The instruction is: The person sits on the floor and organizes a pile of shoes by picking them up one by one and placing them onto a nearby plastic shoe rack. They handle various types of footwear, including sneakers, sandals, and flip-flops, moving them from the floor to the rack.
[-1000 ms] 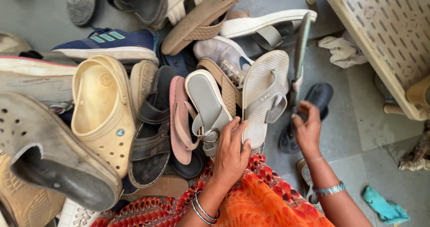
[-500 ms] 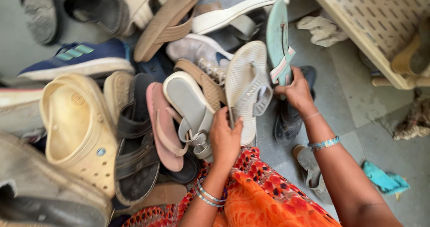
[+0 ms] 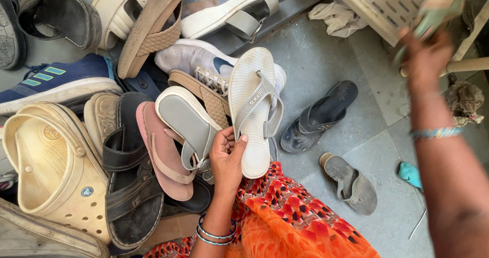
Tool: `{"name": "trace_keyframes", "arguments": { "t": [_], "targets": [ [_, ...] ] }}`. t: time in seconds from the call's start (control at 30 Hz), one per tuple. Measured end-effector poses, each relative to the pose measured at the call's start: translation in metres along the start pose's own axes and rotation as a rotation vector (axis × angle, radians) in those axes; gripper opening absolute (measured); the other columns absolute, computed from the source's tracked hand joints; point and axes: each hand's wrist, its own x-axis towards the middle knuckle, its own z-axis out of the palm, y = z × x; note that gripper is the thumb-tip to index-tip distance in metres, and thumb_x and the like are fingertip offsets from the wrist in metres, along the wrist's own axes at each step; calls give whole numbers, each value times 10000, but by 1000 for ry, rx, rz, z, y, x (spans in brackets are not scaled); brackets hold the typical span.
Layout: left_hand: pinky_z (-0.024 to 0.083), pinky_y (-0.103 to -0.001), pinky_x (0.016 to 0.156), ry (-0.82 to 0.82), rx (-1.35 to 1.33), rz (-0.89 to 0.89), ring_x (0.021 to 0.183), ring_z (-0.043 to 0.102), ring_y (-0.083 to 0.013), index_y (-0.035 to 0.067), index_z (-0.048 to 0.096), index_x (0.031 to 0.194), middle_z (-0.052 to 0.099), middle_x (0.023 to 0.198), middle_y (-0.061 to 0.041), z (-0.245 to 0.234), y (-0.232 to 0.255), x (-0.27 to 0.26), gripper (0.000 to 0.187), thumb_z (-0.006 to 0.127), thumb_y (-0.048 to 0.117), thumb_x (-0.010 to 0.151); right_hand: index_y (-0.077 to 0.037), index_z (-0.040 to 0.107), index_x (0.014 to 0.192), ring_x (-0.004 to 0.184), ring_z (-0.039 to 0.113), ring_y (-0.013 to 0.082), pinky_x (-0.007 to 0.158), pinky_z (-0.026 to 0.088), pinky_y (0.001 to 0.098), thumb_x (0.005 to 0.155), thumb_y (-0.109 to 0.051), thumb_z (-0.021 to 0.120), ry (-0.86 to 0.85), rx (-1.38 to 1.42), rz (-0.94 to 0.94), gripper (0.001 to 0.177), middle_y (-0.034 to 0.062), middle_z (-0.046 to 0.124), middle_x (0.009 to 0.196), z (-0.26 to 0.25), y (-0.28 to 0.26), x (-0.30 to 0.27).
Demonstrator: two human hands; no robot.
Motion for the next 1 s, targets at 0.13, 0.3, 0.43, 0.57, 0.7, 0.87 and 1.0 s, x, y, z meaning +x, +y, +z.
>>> {"name": "trace_keyframes", "arguments": {
  "t": [0.13, 0.3, 0.43, 0.57, 0.7, 0.87, 1.0],
  "targets": [
    [563, -250, 755, -16, -23, -11, 841, 670, -96, -38, 622, 1188, 724, 990, -87, 1, 1, 3, 312, 716, 82, 916, 85, 580, 1323, 1066, 658, 301, 937, 530, 396, 1000, -145, 736, -15, -139, -88, 426, 191, 670, 1213, 2, 55, 65],
    [566, -252, 747, -6, -60, -41, 837, 676, -99, -37, 627, 1182, 730, 992, -94, 2, 1, 6, 314, 722, 87, 909, 13, 431, 1561, 1322, 493, 413, 1115, 432, 475, 899, -174, 890, -30, -534, -85, 827, 275, 418, 1448, 22, 36, 46],
    [550, -247, 756, 14, -151, -64, 851, 667, -101, -42, 635, 1186, 720, 996, -91, 3, 3, 3, 305, 720, 93, 925, 3, 326, 1613, 1465, 406, 429, 1261, 352, 481, 908, -118, 844, 11, -406, -124, 884, 279, 334, 1538, 35, 44, 13],
    [542, -241, 766, 16, -231, -75, 862, 657, -99, -48, 636, 1188, 716, 1005, -85, 4, 10, -2, 313, 727, 93, 924, 14, 282, 1629, 1475, 360, 446, 1266, 312, 486, 922, -102, 840, 67, -466, -167, 908, 281, 302, 1582, 42, 58, 5],
    [546, -247, 760, 11, -254, -95, 857, 664, -102, -41, 634, 1191, 716, 999, -84, 10, 21, -8, 329, 731, 105, 913, -7, 281, 1632, 1510, 413, 383, 1314, 349, 452, 953, -86, 789, 79, -388, -98, 852, 239, 339, 1568, 45, 55, 22],
    [546, -240, 776, 6, -285, -114, 875, 669, -95, -32, 632, 1194, 710, 1001, -77, 14, 26, -9, 329, 727, 122, 919, -80, 319, 1636, 1512, 451, 339, 1344, 349, 439, 940, 11, 793, -75, -297, -304, 847, 217, 420, 1624, 58, 16, 8],
    [543, -251, 776, 23, -314, -103, 868, 660, -107, -42, 633, 1191, 708, 1002, -94, 15, 20, -8, 327, 737, 106, 918, -51, 281, 1612, 1466, 499, 300, 1254, 323, 432, 946, -182, 825, -26, -95, -19, 870, 180, 476, 1592, 72, -17, -2]
  ]
}}
